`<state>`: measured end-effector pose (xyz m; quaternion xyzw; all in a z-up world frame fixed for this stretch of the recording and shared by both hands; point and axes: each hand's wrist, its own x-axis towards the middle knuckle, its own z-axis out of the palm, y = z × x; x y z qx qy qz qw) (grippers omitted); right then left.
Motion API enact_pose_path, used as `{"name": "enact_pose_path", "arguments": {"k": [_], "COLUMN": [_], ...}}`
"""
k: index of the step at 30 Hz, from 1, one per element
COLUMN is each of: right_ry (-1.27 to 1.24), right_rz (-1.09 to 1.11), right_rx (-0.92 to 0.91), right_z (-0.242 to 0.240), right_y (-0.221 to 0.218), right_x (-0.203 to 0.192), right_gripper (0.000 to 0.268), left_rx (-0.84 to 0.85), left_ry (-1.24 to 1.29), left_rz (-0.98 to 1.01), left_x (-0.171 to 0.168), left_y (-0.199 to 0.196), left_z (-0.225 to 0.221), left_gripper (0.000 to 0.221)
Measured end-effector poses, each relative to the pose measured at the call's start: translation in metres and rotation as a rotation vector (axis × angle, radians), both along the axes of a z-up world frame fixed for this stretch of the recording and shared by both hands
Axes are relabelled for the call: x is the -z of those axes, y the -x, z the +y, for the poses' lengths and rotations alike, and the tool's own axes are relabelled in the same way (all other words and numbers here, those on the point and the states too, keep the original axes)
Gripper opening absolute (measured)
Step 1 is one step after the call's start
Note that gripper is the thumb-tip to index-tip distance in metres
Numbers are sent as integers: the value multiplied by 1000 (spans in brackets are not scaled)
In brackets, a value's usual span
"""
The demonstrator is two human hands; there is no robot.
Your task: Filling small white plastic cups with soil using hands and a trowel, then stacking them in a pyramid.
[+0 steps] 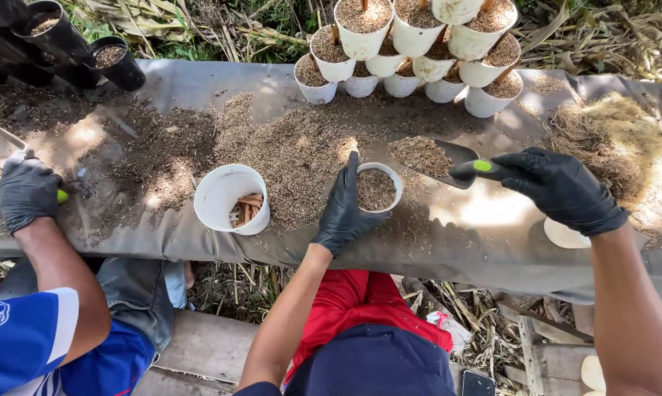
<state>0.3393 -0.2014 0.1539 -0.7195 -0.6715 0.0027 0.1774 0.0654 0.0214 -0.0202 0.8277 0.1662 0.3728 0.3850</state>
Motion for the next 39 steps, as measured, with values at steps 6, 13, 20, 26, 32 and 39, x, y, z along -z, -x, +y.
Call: {"name": "enact_pose_path", "arguments": {"k": [6,13,20,26,32,39], "right_ry": [43,-76,-117,-110,-34,-205], "right_rz": [-118,-500,-378,-187,-25,-445], "right_rx": [-57,17,46,250,361,370], "right_z": [12,16,-9,-32,-10,58], "right_y": [12,28,-3,-5,5,4], "right_x": [-9,-21,-6,19,71,146], "right_gripper": [36,21,38,38,25,23], "left_rx": [-88,-101,-25,-44,36,42], "left_ry": [-186,-93,74,-307,-233,132], "left_rz": [47,-40,-87,2,10,219], "left_x": [-9,-25,-20,-1,-8,-36], "left_y": [-12,-18,-22,-30,-26,-18], "left_z": [5,-1,-7,-6,-6,-40], "left_gripper": [125,122,119,121,117,125]}}
